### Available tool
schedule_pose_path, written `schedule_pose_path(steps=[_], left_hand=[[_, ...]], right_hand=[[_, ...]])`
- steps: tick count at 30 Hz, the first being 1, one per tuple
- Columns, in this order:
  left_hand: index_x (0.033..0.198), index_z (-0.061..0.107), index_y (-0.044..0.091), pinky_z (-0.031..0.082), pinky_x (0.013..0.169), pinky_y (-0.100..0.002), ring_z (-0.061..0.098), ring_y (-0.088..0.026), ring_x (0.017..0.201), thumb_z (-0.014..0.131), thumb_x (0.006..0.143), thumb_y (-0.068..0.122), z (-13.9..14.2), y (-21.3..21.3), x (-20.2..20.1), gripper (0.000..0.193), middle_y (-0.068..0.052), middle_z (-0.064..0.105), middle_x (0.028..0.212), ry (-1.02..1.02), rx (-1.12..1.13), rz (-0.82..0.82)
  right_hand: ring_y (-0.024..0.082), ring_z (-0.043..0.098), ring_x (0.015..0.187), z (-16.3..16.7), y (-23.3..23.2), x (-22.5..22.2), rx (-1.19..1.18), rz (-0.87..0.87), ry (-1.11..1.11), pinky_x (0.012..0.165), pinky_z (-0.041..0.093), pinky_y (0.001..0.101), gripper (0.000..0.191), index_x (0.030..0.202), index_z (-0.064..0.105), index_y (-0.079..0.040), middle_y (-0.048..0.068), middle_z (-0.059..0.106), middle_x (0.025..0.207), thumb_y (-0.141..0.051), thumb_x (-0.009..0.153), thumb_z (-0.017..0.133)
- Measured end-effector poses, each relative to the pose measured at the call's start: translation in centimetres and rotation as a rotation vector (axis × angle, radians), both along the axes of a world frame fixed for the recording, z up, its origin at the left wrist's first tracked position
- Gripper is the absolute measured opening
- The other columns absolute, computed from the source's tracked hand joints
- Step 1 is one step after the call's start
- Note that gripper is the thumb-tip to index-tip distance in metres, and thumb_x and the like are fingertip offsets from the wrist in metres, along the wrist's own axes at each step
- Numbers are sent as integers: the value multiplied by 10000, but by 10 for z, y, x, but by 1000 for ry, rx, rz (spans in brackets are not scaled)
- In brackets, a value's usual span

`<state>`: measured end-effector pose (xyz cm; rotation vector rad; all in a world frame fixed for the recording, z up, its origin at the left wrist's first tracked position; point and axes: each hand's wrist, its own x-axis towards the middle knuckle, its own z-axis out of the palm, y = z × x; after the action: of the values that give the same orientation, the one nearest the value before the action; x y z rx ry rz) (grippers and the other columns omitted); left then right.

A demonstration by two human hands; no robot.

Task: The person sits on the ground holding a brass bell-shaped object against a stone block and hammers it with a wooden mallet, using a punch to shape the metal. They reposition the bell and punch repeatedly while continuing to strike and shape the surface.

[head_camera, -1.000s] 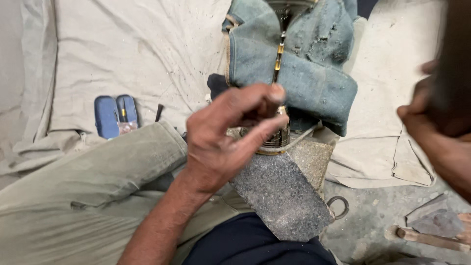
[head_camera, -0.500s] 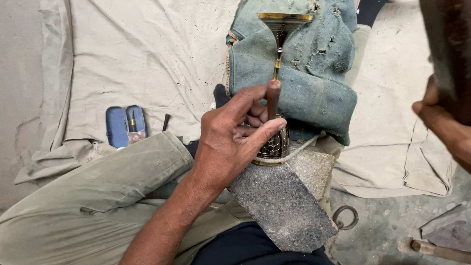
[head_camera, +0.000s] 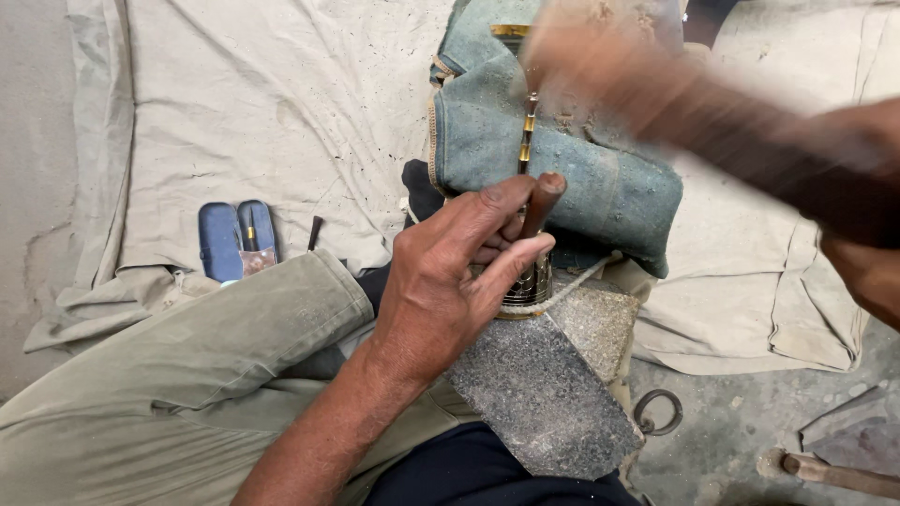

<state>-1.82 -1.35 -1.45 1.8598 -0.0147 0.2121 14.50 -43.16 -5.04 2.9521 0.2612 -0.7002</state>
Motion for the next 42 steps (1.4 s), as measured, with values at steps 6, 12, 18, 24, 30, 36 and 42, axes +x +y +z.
schedule_pose_path(steps=[6, 12, 18, 24, 30, 36, 42], left_hand=[[1363, 638, 128, 712, 750, -278, 783, -130, 912, 830, 941, 177, -4, 2, 1, 466, -48, 756, 1029, 21, -9, -14], [1375, 627, 138, 714, 762, -277, 783, -116, 904, 830, 946, 194, -5, 2, 4, 478, -32, 755, 1027, 23, -1, -26], [1411, 613, 147, 717, 781, -283, 780, -120, 933, 811, 974, 179, -4, 3, 1, 481, -43, 751, 1078, -12, -20, -27], [1383, 632, 149, 700, 775, -284, 774, -121, 890, 828, 950, 197, -8, 2, 2, 478, -38, 743, 1010, -1, 4, -31], [1426, 609, 138, 697, 816, -285, 785, -147, 970, 803, 989, 184, -3, 4, 2, 481, -74, 756, 1142, -74, 21, -38], [1401, 610, 137, 700, 799, -286, 793, -137, 950, 814, 976, 190, -8, 3, 3, 474, -62, 763, 1103, -44, 12, -31], [1402, 617, 168, 688, 782, -281, 784, -113, 905, 829, 968, 189, -11, 5, 3, 483, -32, 756, 1015, -43, 9, -34]], right_hand=[[237, 692, 660, 16, 11, -3, 33, 70, -35, 657, 601, 368, 212, 1256, 662, -16, 152, 664, 890, -93, 1063, 621], [229, 683, 646, 70, 73, -26, 164, 233, -157, 639, 590, 355, 233, 1231, 646, 4, 159, 660, 881, -20, 999, 658], [233, 685, 621, 105, 130, -39, 103, 145, -170, 618, 592, 343, 216, 1197, 638, 13, 165, 655, 838, 45, 989, 688], [252, 694, 734, 115, 137, -35, 334, 446, -233, 688, 579, 363, 446, 1271, 605, 56, 190, 663, 973, 85, 832, 675], [242, 691, 715, 113, 128, -31, 334, 509, -245, 691, 579, 357, 311, 1215, 632, 52, 189, 676, 937, 42, 905, 618], [235, 710, 715, 81, 116, -24, 179, 78, -138, 633, 595, 361, 159, 1132, 679, 62, 171, 687, 863, -78, 1066, 715], [181, 722, 638, 111, 121, -30, 166, 472, -130, 613, 602, 330, 407, 1256, 641, -26, 144, 710, 875, 75, 865, 694]])
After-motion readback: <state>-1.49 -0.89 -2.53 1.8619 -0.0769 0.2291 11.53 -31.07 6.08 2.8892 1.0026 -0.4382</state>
